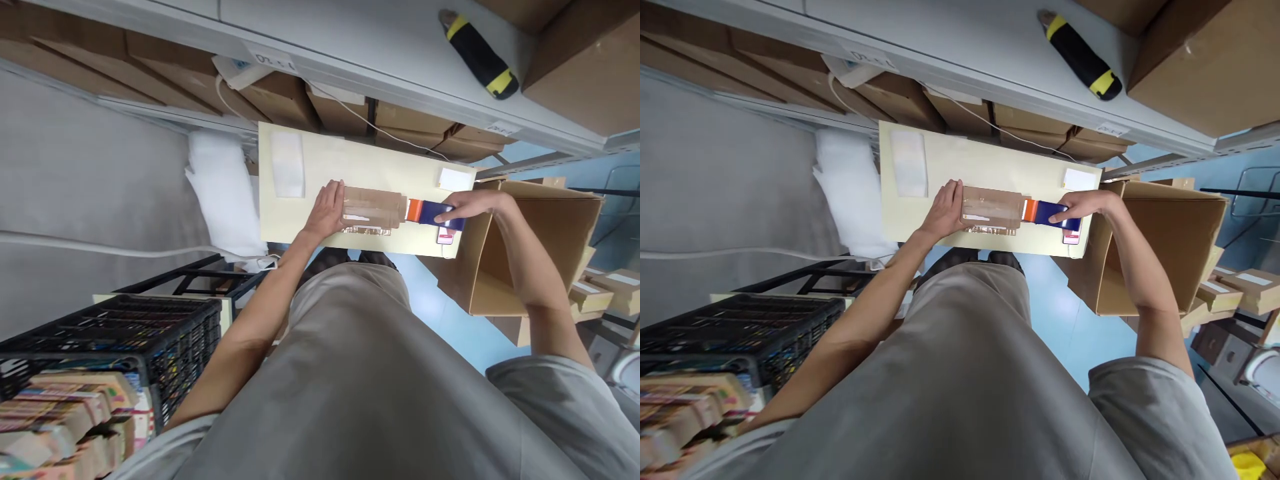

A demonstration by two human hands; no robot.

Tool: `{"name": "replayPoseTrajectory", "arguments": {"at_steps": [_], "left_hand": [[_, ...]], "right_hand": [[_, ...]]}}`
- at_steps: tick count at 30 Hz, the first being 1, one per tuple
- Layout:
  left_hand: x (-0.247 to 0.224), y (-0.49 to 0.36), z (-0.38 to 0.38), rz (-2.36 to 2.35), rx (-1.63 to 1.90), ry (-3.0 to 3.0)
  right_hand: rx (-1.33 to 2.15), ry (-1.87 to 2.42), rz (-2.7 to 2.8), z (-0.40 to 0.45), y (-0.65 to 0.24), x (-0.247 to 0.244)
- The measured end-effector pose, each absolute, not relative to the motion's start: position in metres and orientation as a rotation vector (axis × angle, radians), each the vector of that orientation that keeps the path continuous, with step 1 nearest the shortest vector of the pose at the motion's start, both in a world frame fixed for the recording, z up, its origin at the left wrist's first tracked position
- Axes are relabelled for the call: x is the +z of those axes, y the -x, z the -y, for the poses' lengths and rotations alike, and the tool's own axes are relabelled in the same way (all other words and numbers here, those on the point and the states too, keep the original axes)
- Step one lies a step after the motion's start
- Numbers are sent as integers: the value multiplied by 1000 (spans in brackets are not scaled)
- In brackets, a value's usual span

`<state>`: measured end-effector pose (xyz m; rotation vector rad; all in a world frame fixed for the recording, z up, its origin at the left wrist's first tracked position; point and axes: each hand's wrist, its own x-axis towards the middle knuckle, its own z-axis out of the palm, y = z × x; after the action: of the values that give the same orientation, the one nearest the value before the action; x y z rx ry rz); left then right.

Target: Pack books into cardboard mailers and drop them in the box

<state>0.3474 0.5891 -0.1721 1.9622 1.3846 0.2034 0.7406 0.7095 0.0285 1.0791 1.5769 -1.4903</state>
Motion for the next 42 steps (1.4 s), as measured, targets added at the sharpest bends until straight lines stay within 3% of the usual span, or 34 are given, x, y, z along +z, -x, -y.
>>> {"name": "replayPoseTrajectory", "arguments": {"at_steps": [14, 27, 36, 42], "left_hand": [[-171, -350, -593, -1434, 143, -1964], [-156, -360, -594, -1491, 73, -1950], [-149, -361, -593, -1505, 56, -1967], [-112, -396, -602, -1549, 187, -1948]], "right_hand": [[-1446, -1061, -1582, -709, -788, 17], [-1139, -1330, -1608, -672, -735, -66], [-842, -1602, -1559, -629, -682, -52], [-769, -1875, -1794, -638, -692, -1]]}}
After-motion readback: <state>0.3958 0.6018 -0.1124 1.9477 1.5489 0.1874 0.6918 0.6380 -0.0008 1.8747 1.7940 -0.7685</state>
